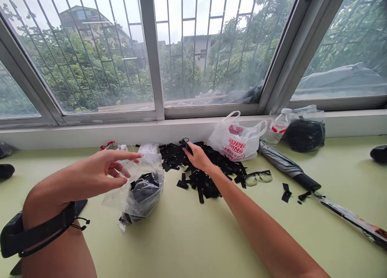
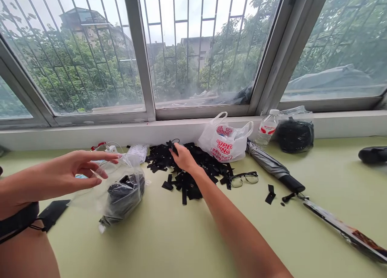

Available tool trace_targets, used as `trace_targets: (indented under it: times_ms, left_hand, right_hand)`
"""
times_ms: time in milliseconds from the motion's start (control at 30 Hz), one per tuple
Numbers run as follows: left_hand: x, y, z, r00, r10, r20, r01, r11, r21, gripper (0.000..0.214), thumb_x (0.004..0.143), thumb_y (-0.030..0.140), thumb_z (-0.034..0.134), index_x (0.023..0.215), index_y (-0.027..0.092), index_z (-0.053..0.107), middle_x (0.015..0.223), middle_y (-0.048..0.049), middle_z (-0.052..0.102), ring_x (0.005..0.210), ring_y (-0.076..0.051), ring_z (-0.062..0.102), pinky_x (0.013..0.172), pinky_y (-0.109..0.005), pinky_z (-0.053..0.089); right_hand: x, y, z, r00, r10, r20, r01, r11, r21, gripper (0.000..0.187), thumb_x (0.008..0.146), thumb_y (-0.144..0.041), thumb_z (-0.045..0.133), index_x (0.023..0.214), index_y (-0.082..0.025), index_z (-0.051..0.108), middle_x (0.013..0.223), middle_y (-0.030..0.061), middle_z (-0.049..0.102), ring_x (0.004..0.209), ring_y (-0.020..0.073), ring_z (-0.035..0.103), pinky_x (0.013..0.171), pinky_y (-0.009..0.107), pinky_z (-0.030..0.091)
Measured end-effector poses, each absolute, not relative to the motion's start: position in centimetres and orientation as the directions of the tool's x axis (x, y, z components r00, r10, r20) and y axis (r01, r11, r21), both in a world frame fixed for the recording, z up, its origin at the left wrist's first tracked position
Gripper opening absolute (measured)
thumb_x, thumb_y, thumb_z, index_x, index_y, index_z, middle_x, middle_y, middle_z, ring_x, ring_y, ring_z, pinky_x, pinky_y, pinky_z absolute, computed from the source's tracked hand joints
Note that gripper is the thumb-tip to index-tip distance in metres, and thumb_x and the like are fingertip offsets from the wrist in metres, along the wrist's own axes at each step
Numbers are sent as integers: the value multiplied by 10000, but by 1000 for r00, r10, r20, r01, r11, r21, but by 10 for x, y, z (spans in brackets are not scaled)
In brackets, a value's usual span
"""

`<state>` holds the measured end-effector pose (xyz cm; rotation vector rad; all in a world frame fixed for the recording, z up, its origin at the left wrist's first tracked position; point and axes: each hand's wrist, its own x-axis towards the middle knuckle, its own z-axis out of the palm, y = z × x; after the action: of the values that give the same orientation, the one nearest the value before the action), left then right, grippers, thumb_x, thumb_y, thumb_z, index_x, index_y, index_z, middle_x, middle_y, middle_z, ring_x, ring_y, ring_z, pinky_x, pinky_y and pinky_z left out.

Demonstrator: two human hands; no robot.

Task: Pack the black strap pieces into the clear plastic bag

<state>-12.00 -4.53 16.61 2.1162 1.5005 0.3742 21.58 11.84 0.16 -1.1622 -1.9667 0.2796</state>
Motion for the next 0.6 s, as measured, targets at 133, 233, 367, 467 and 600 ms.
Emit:
trace_targets:
  times_ms: [133, 233, 367, 467, 600]
  left_hand:
    - [-116, -44, 168, 334, 939, -83, 808, -240, 538, 724, 809, 325, 651, 1525, 312, 541, 1319, -82, 716, 945, -220, 735, 738, -239, 588]
    - [-112, -38, 166, 299, 952, -60, 850, -237, 471, 657, 820, 302, 609, 1477, 289, 595, 1141, -67, 766, 907, -222, 728, 721, -253, 575]
    - [-105, -31, 161, 300, 952, 65, 863, -300, 406, 478, 831, 266, 548, 1264, 302, 747, 1328, -56, 696, 1139, -247, 679, 877, -287, 568]
    - [-100, -34, 162, 266, 956, 124, 898, -293, 327, 432, 847, 403, 598, 1221, 279, 773, 1394, -77, 658, 1164, -289, 661, 888, -321, 564]
    - [-93, -47, 170, 272, 958, 96, 926, -287, 246, 424, 872, 579, 612, 1112, 293, 813, 1132, -70, 768, 946, -266, 704, 746, -311, 545]
  right_hand:
    - [223, 121, 35, -79, 802, 592, 421, 565, -709, 437, 1048, -586, 370, 1006, -198, 569, 928, 39, 657, 807, 178, 584, 749, 276, 495]
    - [220, 116, 40, 33, 926, 375, -15, 376, -927, 474, 940, -672, 547, 1035, -210, 600, 846, 13, 667, 702, 160, 596, 637, 255, 509]
    - [208, 108, 18, 54, 989, 141, -256, 150, -955, 413, 770, -557, 797, 913, -204, 635, 698, -6, 645, 612, 159, 597, 560, 252, 512]
    - [207, 109, 7, 70, 993, 92, -281, 108, -954, 325, 776, -466, 807, 864, -214, 621, 630, -2, 627, 586, 183, 607, 529, 277, 519]
    - [220, 118, 20, 54, 996, 67, -357, 82, -931, 286, 834, -476, 714, 821, -220, 587, 564, -3, 587, 546, 193, 605, 525, 304, 545]
